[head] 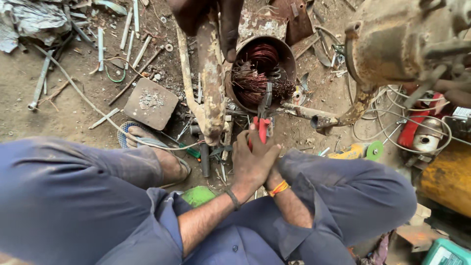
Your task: The person sits on the ground and uses pliers to pull and cut copper wire from a cylindrical metal component. The wire is extracted in small sections and dropped onto the ground.
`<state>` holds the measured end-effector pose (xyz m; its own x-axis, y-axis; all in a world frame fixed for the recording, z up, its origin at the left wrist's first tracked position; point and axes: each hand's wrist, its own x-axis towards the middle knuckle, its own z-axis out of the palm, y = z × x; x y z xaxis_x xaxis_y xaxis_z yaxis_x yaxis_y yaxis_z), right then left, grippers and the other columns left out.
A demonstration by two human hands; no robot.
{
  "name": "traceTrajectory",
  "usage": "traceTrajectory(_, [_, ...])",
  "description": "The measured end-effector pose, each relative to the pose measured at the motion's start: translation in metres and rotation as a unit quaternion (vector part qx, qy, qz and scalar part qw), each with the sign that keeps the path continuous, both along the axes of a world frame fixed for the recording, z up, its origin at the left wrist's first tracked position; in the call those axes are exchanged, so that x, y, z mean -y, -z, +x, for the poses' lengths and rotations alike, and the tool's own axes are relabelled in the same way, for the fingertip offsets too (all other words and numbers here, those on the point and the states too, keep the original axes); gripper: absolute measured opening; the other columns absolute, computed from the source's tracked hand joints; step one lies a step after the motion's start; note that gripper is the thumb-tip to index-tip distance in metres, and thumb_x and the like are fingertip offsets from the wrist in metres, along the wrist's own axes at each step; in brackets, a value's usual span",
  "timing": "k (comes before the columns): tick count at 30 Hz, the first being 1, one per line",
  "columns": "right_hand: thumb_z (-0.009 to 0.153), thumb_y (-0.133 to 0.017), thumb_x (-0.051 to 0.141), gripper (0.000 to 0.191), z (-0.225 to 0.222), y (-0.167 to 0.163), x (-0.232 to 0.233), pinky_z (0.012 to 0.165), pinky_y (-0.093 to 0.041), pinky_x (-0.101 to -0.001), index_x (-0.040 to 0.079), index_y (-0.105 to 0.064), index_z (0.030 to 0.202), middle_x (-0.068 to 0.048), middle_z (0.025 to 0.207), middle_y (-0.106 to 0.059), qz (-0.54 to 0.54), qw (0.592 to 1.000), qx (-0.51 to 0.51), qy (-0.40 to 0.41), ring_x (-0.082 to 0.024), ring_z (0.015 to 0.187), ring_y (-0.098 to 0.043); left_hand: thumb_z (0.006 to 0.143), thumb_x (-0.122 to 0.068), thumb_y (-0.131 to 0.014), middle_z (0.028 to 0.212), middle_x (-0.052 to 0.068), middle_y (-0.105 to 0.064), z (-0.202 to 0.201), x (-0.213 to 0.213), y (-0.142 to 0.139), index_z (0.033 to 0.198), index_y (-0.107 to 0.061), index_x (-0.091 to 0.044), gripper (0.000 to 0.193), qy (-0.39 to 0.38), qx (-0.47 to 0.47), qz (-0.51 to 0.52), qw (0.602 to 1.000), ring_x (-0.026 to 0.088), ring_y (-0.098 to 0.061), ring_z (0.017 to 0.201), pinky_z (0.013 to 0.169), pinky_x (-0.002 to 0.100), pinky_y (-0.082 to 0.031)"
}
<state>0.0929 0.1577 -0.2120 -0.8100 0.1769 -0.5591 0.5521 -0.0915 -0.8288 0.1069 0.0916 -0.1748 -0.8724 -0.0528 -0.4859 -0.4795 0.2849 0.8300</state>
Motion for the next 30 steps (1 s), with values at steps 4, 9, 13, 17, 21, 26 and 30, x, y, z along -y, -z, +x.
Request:
traceTrajectory(4, [0.109,-0.054,0.036,0.043,0.016,0.015,0.002,0.1,-0.043,-0.0405,0.01,-0.043,0.141,-0.011,0.131,-0.052,-0.164,0.986,-0.028,-0.002,-0.026,0.119,-0.048,0.08,-0.04,-0.073,0.117,0.019,-0.061,-0.001,0.005,0.007,0.129,-0.053,-0.003,0.065,-0.064,0.083,0.093,0.99,0.036,-0.061,0.112,0.097,0.048,-0.049])
traceTrajectory(9, [0.095,-0.044,0.047,0.048,0.024,0.001,-0.008,0.097,-0.051,-0.0339,0.015,-0.052,0.13,-0.006,0.124,-0.057,-0.33,0.937,0.034,0.113,-0.02,0.115,-0.056,0.085,-0.039,-0.075,0.118,0.024,-0.057,0.001,0.007,-0.004,0.133,-0.048,0.006,0.071,-0.008,-0.085,0.005,0.996,0.042,-0.055,0.112,0.095,0.051,-0.045])
traceTrajectory(13, [0.109,-0.052,0.034,0.042,0.006,-0.074,-0.037,0.054,-0.043,-0.0348,-0.002,-0.062,0.127,-0.009,0.095,-0.064,0.001,0.982,0.181,-0.048,-0.02,0.069,-0.055,0.1,-0.037,-0.063,0.111,0.022,-0.059,0.003,0.021,-0.026,0.128,-0.053,0.005,0.051,0.004,-0.117,0.057,0.992,0.038,-0.06,0.103,0.09,0.048,-0.048])
traceTrajectory(17, [0.099,-0.047,0.02,0.034,0.013,-0.146,-0.056,0.081,-0.062,-0.0385,0.005,-0.06,0.127,-0.014,0.109,-0.071,-0.047,0.977,0.188,-0.093,-0.025,0.095,-0.074,0.106,-0.026,-0.055,0.101,0.013,-0.065,-0.026,0.045,-0.014,0.109,-0.058,-0.003,0.024,0.045,-0.161,-0.088,0.982,0.029,-0.067,0.081,0.067,0.04,-0.054])
traceTrajectory(21, [0.101,-0.049,0.014,0.035,0.024,-0.158,-0.071,0.093,-0.062,-0.0391,-0.008,-0.063,0.124,-0.018,0.12,-0.072,-0.057,0.974,0.137,-0.172,-0.026,0.108,-0.074,0.085,-0.004,-0.058,0.101,0.013,-0.061,-0.049,0.043,0.014,0.102,-0.055,-0.005,0.017,0.116,-0.375,-0.274,0.878,0.029,-0.067,0.089,0.068,0.035,-0.056])
traceTrajectory(26, [0.103,-0.054,0.017,0.034,0.044,-0.143,-0.097,0.084,-0.06,-0.0338,-0.004,-0.064,0.126,-0.011,0.105,-0.072,-0.035,0.968,0.065,-0.241,-0.017,0.096,-0.07,0.087,-0.003,-0.068,0.097,0.009,-0.064,-0.078,0.019,0.022,0.102,-0.061,-0.006,0.016,0.123,-0.321,-0.482,0.806,0.02,-0.067,0.076,0.048,0.031,-0.052])
traceTrajectory(30, [0.103,-0.055,0.022,0.03,0.054,-0.14,-0.111,0.067,-0.056,-0.0314,-0.003,-0.071,0.108,-0.009,0.082,-0.071,0.044,0.952,0.078,-0.292,-0.015,0.071,-0.066,0.092,-0.008,-0.069,0.099,0.008,-0.066,-0.107,0.024,0.025,0.107,-0.062,-0.005,0.018,0.139,-0.308,-0.437,0.833,0.018,-0.068,0.076,0.054,0.029,-0.056])
